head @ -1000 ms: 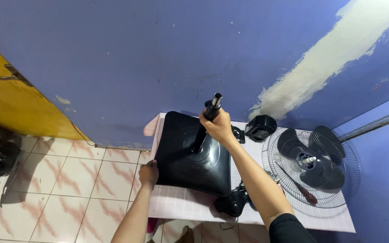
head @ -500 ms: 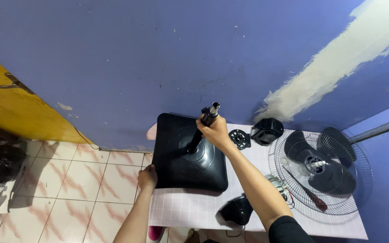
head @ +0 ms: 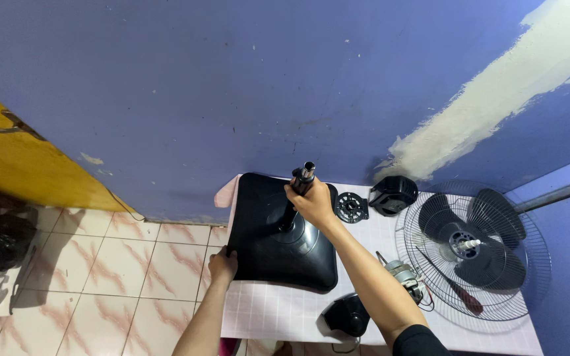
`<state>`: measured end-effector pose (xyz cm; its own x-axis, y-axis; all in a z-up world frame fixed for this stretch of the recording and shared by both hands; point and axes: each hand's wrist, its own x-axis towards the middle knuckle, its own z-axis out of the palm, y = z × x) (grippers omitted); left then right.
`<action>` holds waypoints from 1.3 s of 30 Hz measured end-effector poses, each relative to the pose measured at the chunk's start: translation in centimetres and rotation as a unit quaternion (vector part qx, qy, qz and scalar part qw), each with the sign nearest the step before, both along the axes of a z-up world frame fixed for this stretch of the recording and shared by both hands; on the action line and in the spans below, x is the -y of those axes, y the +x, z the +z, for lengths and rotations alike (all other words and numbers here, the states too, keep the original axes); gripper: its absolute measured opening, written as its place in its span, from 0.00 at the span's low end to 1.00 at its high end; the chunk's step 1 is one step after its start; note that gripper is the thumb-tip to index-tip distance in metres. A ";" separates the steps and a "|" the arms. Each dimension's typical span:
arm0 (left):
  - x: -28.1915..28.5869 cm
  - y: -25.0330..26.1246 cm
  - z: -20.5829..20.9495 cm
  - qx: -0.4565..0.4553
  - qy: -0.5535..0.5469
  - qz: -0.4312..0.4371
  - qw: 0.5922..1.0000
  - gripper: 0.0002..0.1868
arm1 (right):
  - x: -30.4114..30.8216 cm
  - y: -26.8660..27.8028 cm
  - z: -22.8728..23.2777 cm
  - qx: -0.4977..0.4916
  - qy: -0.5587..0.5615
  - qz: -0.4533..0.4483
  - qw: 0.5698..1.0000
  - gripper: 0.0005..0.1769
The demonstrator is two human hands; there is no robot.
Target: The person assembles an electric fan by attaching the motor to the stand, then uses a screwdriver to connect and secure the internal wiring. The fan blade and cage are visible on the table but not attached in this clip.
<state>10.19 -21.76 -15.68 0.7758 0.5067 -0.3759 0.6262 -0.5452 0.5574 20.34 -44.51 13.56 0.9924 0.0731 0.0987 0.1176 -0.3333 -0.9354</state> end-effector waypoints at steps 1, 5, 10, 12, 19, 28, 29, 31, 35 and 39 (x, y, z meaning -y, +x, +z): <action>0.1 -0.1 -0.2 -0.005 -0.007 0.004 1.000 0.29 | 0.1 0.0 0.0 0.002 -0.005 -0.001 1.000 0.11; 0.1 -0.1 -0.6 -0.003 0.011 -0.013 1.000 0.30 | 0.1 0.5 0.0 -0.003 -0.018 -0.008 1.000 0.12; 0.5 0.2 1.4 -0.021 0.079 -0.083 0.993 0.22 | 0.6 0.7 -0.6 0.001 -0.009 0.016 1.000 0.13; 1.5 0.7 4.0 0.014 0.071 -0.060 0.996 0.26 | 1.2 0.8 -0.8 0.000 0.032 0.047 0.998 0.15; 8.3 5.0 19.3 0.381 -0.085 -0.137 0.910 0.22 | 6.4 3.6 -0.5 -0.084 0.309 0.203 0.925 0.32; 13.9 7.2 33.5 0.525 -0.035 -0.127 0.841 0.23 | 6.4 5.7 -2.7 -0.077 0.199 0.144 0.966 0.18; 14.2 7.5 33.9 0.510 -0.034 -0.117 0.852 0.21 | 6.2 5.9 -3.0 -0.046 0.194 0.156 0.967 0.18; 14.4 7.7 34.3 0.517 -0.012 -0.115 0.848 0.18 | 5.8 6.1 -3.7 -0.034 0.208 0.169 0.963 0.18; 13.7 8.0 34.7 0.543 0.009 -0.156 0.825 0.17 | 5.4 6.2 -4.7 -0.085 0.272 0.178 0.942 0.19; 12.5 8.4 34.8 0.488 -0.055 -0.194 0.849 0.17 | 5.5 5.7 -4.8 -0.066 0.238 0.165 0.955 0.20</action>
